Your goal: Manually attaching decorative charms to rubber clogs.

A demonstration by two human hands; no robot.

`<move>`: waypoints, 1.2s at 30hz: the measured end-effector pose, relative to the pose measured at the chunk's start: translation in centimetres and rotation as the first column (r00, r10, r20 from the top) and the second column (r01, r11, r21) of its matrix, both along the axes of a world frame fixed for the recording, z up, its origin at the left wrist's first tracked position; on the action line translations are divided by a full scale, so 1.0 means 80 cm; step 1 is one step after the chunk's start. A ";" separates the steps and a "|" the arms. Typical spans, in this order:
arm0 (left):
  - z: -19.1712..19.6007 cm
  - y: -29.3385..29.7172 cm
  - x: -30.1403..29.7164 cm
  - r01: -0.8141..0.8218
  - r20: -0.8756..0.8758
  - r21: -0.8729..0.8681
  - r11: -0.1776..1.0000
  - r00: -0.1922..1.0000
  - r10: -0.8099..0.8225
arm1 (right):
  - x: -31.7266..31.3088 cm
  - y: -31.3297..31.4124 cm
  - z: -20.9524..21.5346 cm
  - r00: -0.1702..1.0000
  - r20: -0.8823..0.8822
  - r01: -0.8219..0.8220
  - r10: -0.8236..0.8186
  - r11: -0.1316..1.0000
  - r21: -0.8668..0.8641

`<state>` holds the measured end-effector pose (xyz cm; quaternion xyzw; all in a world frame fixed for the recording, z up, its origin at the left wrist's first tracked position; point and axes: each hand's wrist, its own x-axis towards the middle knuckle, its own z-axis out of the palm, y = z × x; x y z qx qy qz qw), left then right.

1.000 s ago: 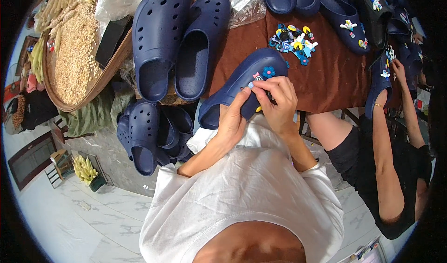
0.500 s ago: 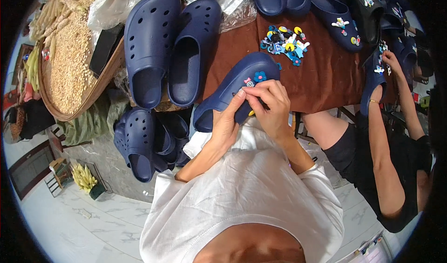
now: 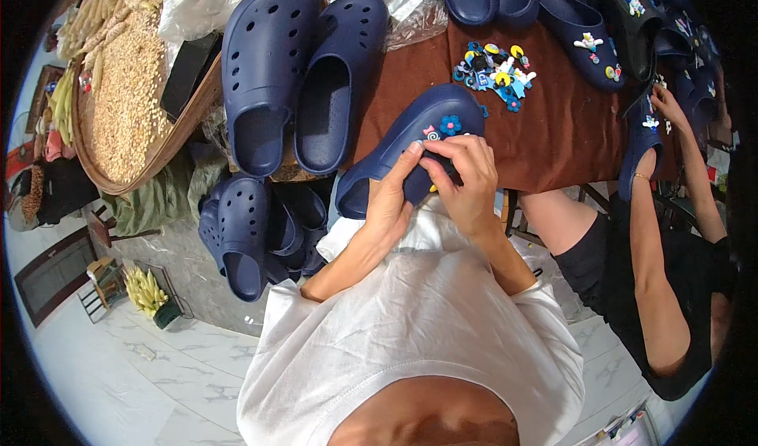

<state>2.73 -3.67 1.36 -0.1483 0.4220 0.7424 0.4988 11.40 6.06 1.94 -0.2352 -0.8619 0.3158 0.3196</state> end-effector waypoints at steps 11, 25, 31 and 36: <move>0.001 0.004 0.006 -0.038 -0.118 -0.039 0.999 0.992 0.034 | 0.002 0.000 -0.009 1.000 -0.011 -0.020 0.020 0.999 0.042; 0.000 0.010 0.003 -0.081 -0.119 -0.059 0.995 0.990 0.074 | 0.003 -0.006 -0.017 0.999 0.041 -0.021 0.019 0.999 0.048; 0.003 0.010 -0.001 -0.049 -0.122 -0.102 0.994 0.992 0.037 | 0.009 -0.012 -0.023 1.000 0.008 -0.010 0.009 0.999 0.045; 0.002 0.010 -0.003 -0.036 -0.129 -0.125 0.991 0.991 0.020 | 0.019 -0.008 -0.033 0.995 -0.085 -0.054 0.055 0.998 0.013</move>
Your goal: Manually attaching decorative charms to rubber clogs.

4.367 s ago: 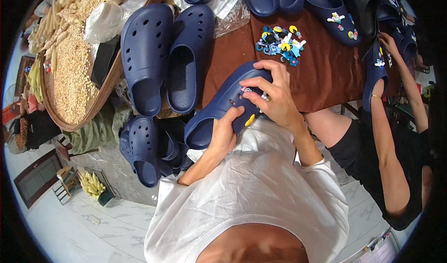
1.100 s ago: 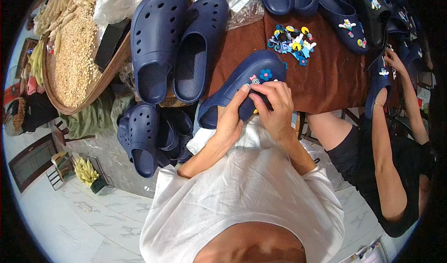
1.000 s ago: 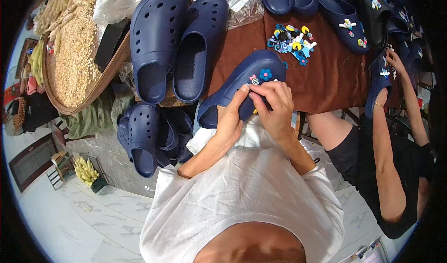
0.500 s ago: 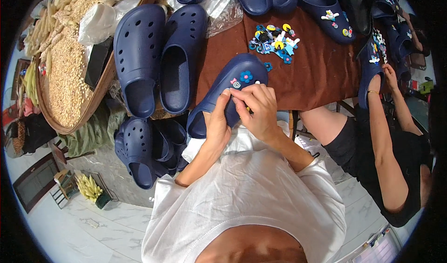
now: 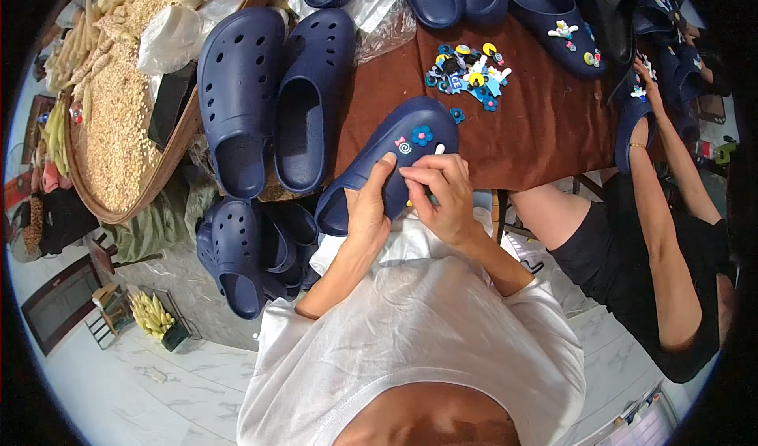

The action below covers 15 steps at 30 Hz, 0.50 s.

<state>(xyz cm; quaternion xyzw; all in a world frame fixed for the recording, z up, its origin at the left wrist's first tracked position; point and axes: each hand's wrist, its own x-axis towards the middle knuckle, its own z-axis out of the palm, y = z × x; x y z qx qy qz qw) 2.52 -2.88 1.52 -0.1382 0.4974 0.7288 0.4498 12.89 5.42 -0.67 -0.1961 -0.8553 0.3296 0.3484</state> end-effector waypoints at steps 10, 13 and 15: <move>0.009 0.000 -0.003 0.032 0.031 0.006 0.999 0.999 -0.032 | 0.000 0.009 0.007 0.999 0.030 -0.036 0.036 0.999 -0.002; 0.002 -0.005 -0.012 0.040 0.152 0.050 0.998 0.987 -0.047 | 0.000 0.015 0.016 1.000 -0.010 -0.015 0.014 0.998 -0.059; 0.002 -0.009 -0.017 0.022 0.234 0.080 0.997 0.971 -0.040 | 0.000 0.027 0.020 0.998 -0.055 0.000 -0.006 0.994 -0.107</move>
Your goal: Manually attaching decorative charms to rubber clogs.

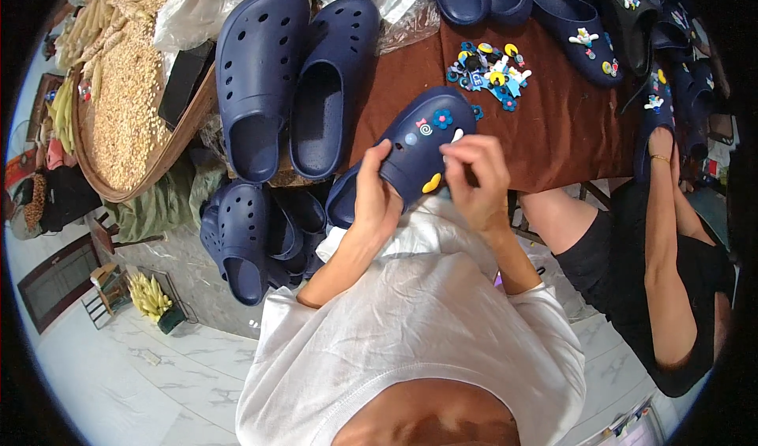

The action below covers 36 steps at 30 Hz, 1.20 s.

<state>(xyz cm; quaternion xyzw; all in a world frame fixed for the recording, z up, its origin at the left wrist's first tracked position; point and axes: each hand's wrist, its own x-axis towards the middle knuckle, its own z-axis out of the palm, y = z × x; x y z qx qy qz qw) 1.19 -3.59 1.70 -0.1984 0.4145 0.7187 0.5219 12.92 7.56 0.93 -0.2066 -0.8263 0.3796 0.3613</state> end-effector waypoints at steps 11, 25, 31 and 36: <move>0.009 -0.013 -0.007 -0.081 0.157 0.178 0.981 0.986 0.053 | -0.026 0.118 -0.044 0.938 0.259 0.145 -0.229 0.941 0.306; 0.018 -0.012 -0.008 -0.046 0.137 0.171 0.984 0.990 0.022 | -0.019 0.112 0.002 0.973 0.178 0.157 -0.147 0.987 -0.045; 0.014 -0.009 0.000 -0.021 0.092 0.180 0.984 0.996 0.005 | -0.022 0.059 0.059 0.919 0.226 -0.310 0.323 0.946 -0.092; 0.001 -0.015 0.003 0.049 0.009 0.177 0.983 0.999 -0.051 | -0.033 0.043 0.060 0.885 0.335 -0.376 0.322 0.920 0.109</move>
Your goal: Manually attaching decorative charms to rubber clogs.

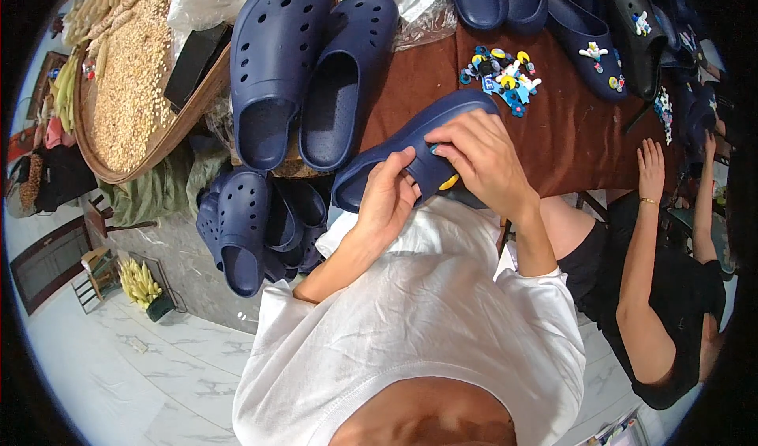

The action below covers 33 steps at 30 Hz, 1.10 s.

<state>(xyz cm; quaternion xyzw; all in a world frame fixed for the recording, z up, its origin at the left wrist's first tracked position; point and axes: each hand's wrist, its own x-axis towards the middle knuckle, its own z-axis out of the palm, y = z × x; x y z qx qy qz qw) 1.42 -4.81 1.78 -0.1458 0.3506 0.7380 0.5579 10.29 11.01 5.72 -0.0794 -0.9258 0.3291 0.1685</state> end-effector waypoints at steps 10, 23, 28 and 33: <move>-0.001 0.006 0.007 0.024 -0.098 -0.056 0.998 0.995 -0.030 | -0.011 0.013 -0.003 0.993 -0.084 -0.081 0.079 0.997 -0.014; -0.007 0.005 0.004 0.076 -0.103 -0.099 0.992 0.991 -0.087 | -0.011 0.010 -0.008 0.994 -0.102 -0.037 0.027 0.994 -0.098; -0.002 0.012 0.001 0.077 -0.094 -0.127 0.989 0.992 -0.089 | -0.016 0.018 -0.008 0.996 -0.085 -0.032 0.023 0.994 -0.104; -0.005 0.010 0.000 0.088 -0.090 -0.116 0.989 0.991 -0.098 | -0.014 0.025 0.000 0.994 -0.052 -0.099 0.092 0.981 -0.168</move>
